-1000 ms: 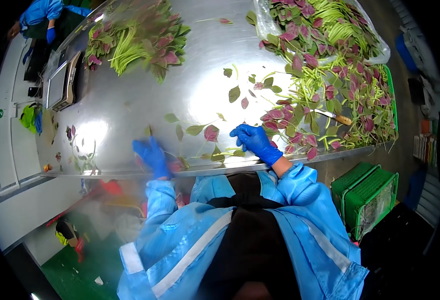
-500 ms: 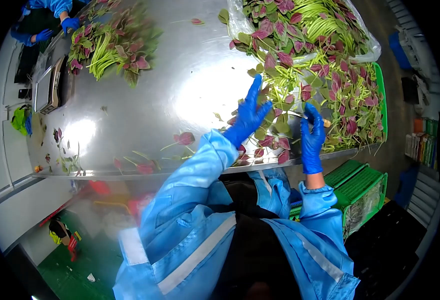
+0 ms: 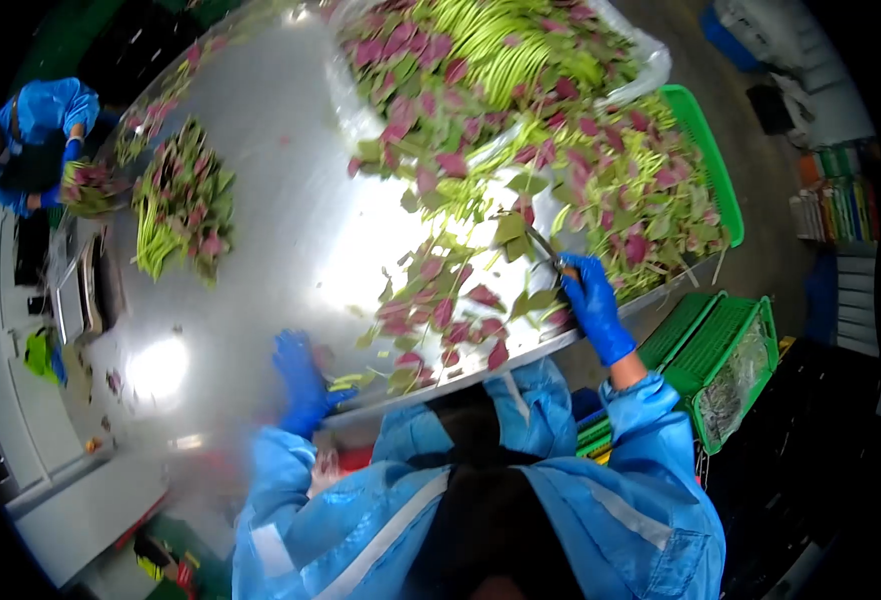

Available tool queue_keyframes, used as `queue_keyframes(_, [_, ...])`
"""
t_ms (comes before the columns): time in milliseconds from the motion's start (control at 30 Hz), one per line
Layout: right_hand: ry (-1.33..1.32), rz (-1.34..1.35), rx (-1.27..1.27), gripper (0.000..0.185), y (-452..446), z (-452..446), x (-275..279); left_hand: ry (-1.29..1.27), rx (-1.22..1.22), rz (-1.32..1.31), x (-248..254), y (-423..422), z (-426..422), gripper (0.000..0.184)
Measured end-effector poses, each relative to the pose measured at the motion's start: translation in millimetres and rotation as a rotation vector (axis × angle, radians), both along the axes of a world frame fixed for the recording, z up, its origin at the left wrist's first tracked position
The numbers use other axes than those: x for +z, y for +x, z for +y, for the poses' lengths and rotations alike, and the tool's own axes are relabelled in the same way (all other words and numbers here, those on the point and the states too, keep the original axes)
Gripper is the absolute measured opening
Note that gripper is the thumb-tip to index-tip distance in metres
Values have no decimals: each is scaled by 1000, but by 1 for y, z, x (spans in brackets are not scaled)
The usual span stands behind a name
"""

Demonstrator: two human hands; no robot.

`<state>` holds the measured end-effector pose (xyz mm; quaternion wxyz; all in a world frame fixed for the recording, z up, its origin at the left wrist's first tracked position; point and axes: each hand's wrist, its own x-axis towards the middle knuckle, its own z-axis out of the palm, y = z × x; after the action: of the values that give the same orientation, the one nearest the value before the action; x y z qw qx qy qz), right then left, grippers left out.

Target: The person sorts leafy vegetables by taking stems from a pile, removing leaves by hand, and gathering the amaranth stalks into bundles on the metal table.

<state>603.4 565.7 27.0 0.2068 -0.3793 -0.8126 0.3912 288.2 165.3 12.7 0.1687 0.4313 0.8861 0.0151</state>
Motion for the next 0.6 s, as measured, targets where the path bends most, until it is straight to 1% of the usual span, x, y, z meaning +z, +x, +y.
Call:
queue_keyframes(67, [-133,142,-142,25,13,-2,-27,270,-33,-155,-19,20,49,119])
queue_keyframes(100, [-396,243,-218,26,12,-5,-33,396,-47,-231,-25,32,75,114])
queue_keyframes(133, [-661,345,-285,26,10,-8,-38,481,-130,-290,-34,45,110,116])
queue_keyframes(200, [-777,307,-286,29,-11,-13,-21,590,-354,-404,-32,83,207,122])
queue_keyframes(233, [-834,380,-272,28,-24,-12,-13,619,-444,-453,-29,104,250,125])
queue_keyframes(267, [-891,450,-258,27,-33,-8,-5,624,-434,-532,-31,125,286,122])
queue_keyframes(300, [-694,406,-219,28,-37,3,-4,638,-458,-479,-24,145,310,121])
queue_keyframes(333, [-705,466,-238,28,-40,16,5,653,-475,-426,-11,157,328,120])
queue_keyframes(400, [-386,383,-146,27,-39,51,10,410,-354,-393,24,165,337,117])
queue_keyframes(433, [-284,342,-63,27,-38,65,13,248,-404,-207,41,162,332,113])
queue_keyframes(467, [-186,298,18,26,-36,75,18,154,-447,-125,39,156,323,106])
queue_keyframes(500, [-85,256,97,26,-35,85,19,54,-457,-108,54,146,318,88])
queue_keyframes(533, [-54,28,158,25,-31,92,13,0,-480,-141,62,134,314,68])
queue_keyframes(567, [18,-56,256,27,-31,100,8,113,-475,-208,63,121,311,53])
queue_keyframes(600, [90,-141,353,29,-34,109,3,-17,-430,-370,80,105,324,47])
